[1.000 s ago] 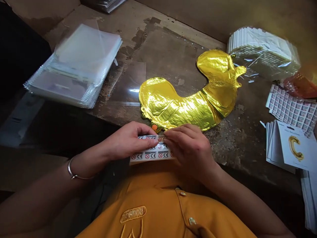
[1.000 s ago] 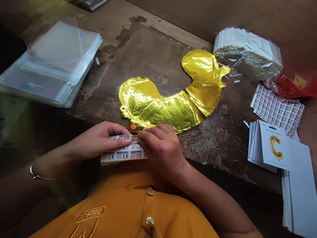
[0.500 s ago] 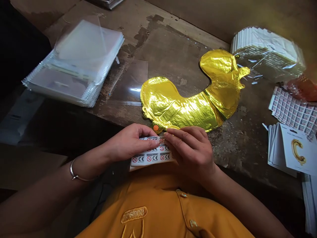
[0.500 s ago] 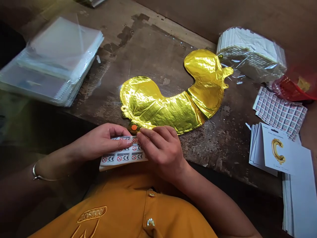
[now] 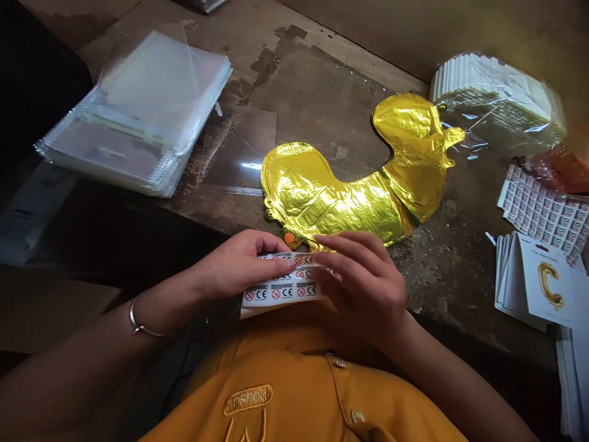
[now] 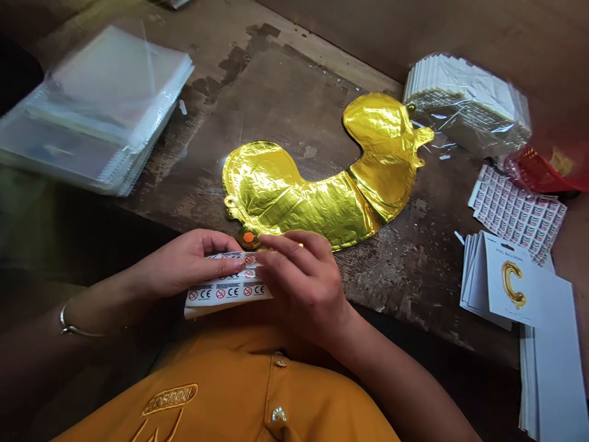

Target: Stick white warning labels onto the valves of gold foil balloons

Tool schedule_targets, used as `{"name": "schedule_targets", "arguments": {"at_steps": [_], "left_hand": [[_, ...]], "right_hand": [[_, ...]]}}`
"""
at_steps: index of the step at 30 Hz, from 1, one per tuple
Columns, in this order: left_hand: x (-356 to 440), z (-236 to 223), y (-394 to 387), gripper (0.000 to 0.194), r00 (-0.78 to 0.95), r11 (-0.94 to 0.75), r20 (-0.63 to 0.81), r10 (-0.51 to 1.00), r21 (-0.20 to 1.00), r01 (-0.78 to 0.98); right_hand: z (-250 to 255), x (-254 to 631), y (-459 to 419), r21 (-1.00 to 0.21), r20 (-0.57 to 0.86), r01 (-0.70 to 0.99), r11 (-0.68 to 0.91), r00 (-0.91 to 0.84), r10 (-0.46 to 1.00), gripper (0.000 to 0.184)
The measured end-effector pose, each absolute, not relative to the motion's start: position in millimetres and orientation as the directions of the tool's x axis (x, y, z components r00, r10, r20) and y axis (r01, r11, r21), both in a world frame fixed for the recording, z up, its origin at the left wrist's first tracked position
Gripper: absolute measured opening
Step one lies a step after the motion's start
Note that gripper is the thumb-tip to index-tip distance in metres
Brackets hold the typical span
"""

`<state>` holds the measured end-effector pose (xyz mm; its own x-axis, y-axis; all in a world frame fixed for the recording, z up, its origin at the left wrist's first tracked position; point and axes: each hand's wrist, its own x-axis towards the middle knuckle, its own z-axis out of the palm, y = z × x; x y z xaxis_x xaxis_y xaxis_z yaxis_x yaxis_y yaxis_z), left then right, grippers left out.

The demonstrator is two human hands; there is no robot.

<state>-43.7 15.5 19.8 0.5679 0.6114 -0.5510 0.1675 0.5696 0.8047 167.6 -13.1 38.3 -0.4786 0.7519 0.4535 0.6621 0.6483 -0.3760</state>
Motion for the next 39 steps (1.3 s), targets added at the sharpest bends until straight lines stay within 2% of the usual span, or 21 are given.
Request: {"name": "schedule_targets", "arguments": {"at_steps": [4,8,11,13,19,23,26,28,29,31,33,35,39], "left_hand": [[-42.9,19.8,15.4,0.028,0.566,0.576,-0.557,0.607,0.8,0.17],[-42.1,18.6,15.3,0.024,0.57,0.617,-0.562,0.599,0.778,0.118],[-42.0,18.2,15.5,0.022,0.575,0.644,-0.567,0.59,0.76,0.088],[-42.1,18.2,15.7,0.023,0.574,0.645,-0.567,0.591,0.759,0.087],[-42.2,16.8,15.3,0.026,0.554,0.589,-0.568,0.609,0.791,0.163],[-43.2,14.7,15.9,0.027,0.559,0.517,-0.543,0.627,0.826,0.223],[-47.3,18.5,15.8,0.024,0.565,0.328,-0.453,0.69,0.891,0.314],[-51.1,23.8,14.5,0.019,0.564,0.08,-0.321,0.761,0.909,0.409],[-52.8,26.5,13.6,0.017,0.565,-0.086,-0.22,0.795,0.882,0.464],[-55.0,29.9,11.8,0.015,0.585,-0.433,0.039,0.81,0.712,0.553],[-55.2,28.6,11.2,0.014,0.643,-0.668,0.241,0.727,0.469,0.578],[-53.8,22.3,12.5,0.015,0.712,-0.77,0.302,0.634,0.326,0.548],[-51.4,5.6,16.9,0.018,0.78,-0.812,0.259,0.57,0.323,0.486]], "right_hand": [[37.7,167.8,-12.2,-0.294,0.411,0.725,0.623,-0.493,0.767,0.022],[31.7,173.1,-15.7,-0.153,0.436,0.686,0.712,-0.599,0.671,0.029],[29.2,175.0,-17.5,-0.121,0.437,0.642,0.757,-0.65,0.622,0.029],[29.8,173.6,-16.7,-0.163,0.438,0.633,0.757,-0.641,0.631,0.026],[34.5,164.2,-7.6,-0.466,0.354,0.659,0.59,-0.472,0.807,0.009],[38.0,158.8,-5.9,-0.534,0.273,0.647,0.544,-0.477,0.835,0.003],[47.1,157.9,-8.0,-0.546,0.25,0.642,0.538,-0.488,0.836,0.006],[55.5,160.7,-6.3,-0.575,0.251,0.648,0.5,-0.442,0.861,0.005],[58.9,163.0,-3.5,-0.607,0.255,0.655,0.45,-0.375,0.891,0.004],[61.1,167.9,5.9,-0.703,0.256,0.642,0.306,-0.173,0.951,0.001],[55.6,170.3,17.6,-0.806,0.194,0.569,0.165,-0.01,0.981,0.005],[44.2,168.2,27.3,-0.851,0.101,0.519,0.082,0.007,0.995,0.008],[22.4,156.0,33.5,-0.769,0.031,0.636,0.067,-0.068,0.997,0.009]]}}
